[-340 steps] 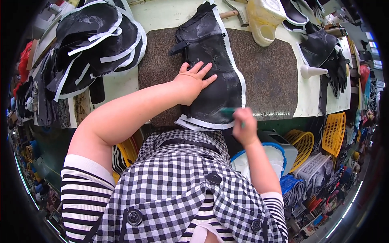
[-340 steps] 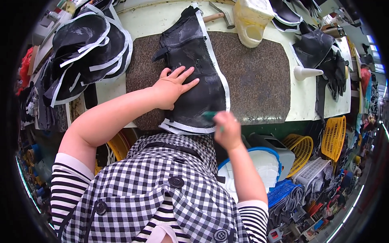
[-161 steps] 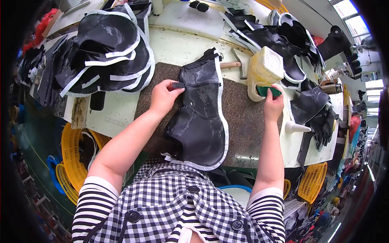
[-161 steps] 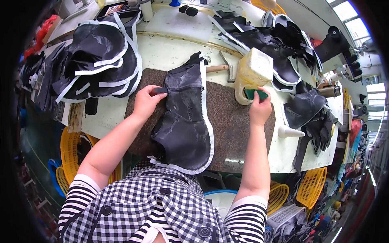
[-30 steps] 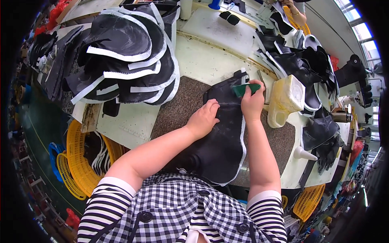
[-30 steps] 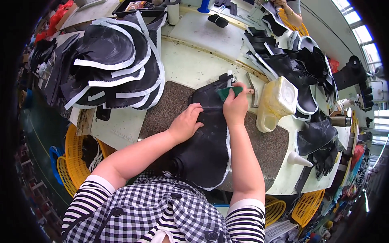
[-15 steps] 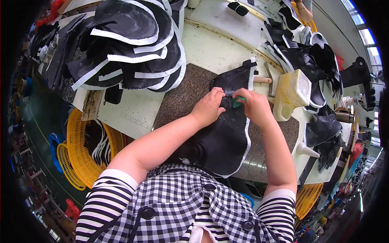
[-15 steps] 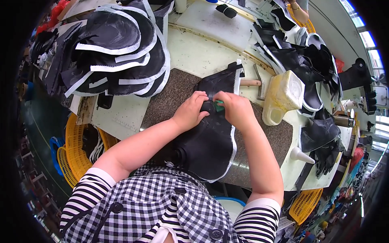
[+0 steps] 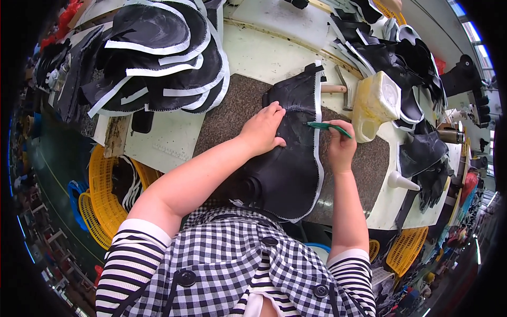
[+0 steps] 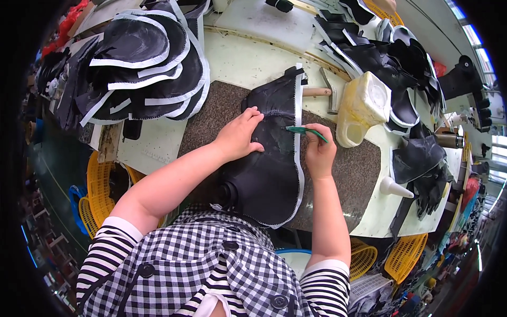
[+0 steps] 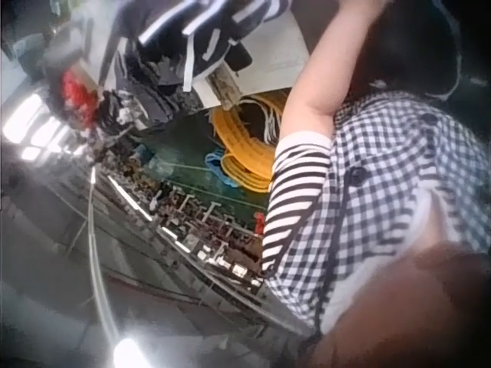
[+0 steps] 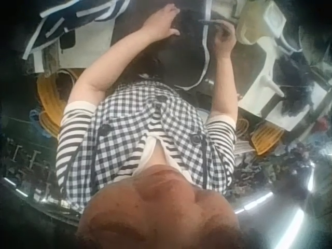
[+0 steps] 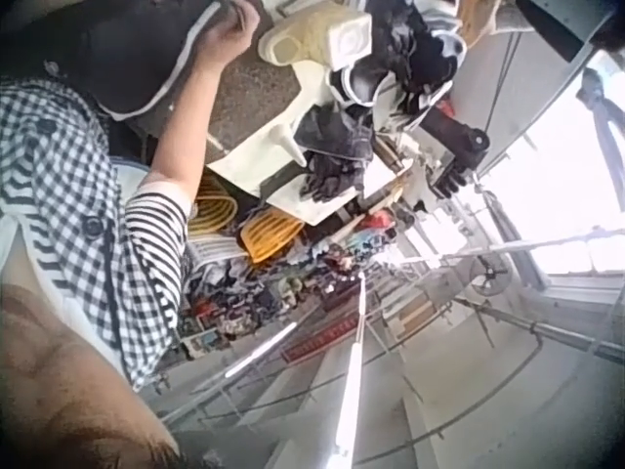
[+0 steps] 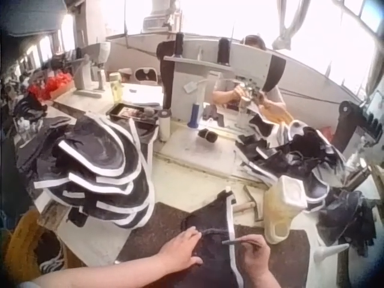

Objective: Applying glue and assembling components of a shoe upper at a factory workbench.

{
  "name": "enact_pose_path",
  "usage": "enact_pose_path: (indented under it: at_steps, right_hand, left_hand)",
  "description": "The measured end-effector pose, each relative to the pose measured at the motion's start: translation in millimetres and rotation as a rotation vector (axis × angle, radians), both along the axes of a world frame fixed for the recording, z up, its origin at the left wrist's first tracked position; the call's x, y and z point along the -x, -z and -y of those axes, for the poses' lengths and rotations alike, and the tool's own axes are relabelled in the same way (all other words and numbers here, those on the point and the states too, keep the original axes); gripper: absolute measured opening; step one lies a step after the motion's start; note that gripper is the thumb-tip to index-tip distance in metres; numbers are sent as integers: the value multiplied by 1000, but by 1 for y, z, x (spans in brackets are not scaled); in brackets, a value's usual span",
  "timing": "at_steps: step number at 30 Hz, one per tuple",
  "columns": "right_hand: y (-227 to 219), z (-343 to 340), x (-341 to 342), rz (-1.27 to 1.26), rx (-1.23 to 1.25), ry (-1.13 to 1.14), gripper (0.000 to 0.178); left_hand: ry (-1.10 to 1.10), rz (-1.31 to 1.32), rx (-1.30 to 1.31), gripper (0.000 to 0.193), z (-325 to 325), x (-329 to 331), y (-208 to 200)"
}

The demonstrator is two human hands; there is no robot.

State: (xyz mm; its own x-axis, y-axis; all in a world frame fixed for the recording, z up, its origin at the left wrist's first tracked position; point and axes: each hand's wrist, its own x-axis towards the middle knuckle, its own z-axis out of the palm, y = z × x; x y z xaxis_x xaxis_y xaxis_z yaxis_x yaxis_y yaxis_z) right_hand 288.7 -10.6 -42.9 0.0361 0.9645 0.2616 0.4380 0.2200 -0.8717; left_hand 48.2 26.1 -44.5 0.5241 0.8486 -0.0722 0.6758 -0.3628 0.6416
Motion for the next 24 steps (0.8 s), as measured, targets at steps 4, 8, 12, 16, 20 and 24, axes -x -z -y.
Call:
enact_pose_path:
  at_steps: [4, 8, 12, 16, 20, 24]
  right_hand:
    - [3, 4, -4, -79, 148, 70, 14]
    - [-32, -43, 27, -391, 155, 256, 18]
    - [-10, -92, 21, 277, -146, 141, 22]
    - [-15, -84, 17, 264, -7, -139, 22]
    - [-16, -78, -1, -185, 309, -46, 15]
    - [-7, -57, -2, -265, 124, 0, 14]
  left_hand:
    - [-7, -47, -9, 83, 2, -3, 6]
    - [-39, -50, -65, 80, 8, -1, 6]
    - [-23, -39, -85, 78, 3, -8, 5]
    - [-56, -43, -71, 78, 5, -6, 2]
    - [-36, -89, -6, 81, 5, -8, -6]
    - [-40, -97, -6, 81, 5, -9, -4]
